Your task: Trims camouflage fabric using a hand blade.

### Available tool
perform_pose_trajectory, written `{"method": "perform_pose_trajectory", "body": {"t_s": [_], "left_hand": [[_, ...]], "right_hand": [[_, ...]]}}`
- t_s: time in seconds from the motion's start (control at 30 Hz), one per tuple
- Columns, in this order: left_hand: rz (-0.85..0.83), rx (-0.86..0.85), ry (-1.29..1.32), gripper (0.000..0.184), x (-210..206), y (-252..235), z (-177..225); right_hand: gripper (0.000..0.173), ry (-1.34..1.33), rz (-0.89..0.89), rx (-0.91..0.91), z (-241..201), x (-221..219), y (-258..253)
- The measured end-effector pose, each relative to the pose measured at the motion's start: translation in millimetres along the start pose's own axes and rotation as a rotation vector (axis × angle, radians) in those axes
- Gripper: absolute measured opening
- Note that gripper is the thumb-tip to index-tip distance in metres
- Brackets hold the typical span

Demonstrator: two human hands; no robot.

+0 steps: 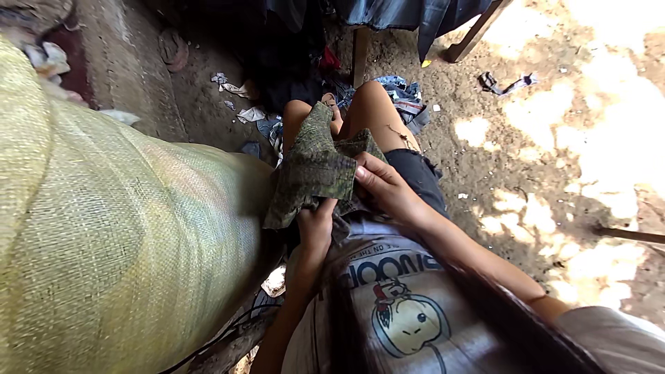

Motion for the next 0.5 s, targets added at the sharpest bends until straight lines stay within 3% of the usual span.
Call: {"method": "perform_pose_trajectory", "body": {"t_s": [0.1,0.23,0.37,0.5], "left_hand": [[-0.026,0.047,-0.006,0.030,1.5,-5.7,-0.9],[-0.068,0.147,-0.067,0.029,8.2,-11.7,9.2],[-0.034,0.160,0.067,0.028,3.1,-12.9,17.5],[0.036,0.117,0.134,0.020,2.2,-7.7,19.8]], "right_hand": [[0.019,0.060,-0.036,0.032,-2.0,0.9,-3.1],[0.021,0.531,-0.063,0.247,-10.8,-0.9,-5.8],[0.032,0.804,-0.016,0.323,-14.0,-9.4,-5.0],[0.046,0.915,0.017,0.314,-11.4,-15.9,0.2]]}}
Point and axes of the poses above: each hand's wrist, its own y-axis away from the middle knuckle, its own x-axis out of the back of the hand, z = x × y, the point moved 2 cm from there along -y, towards the middle knuckle, and after that the axes turned 12 degrees about -y, right-handed, at the moved point
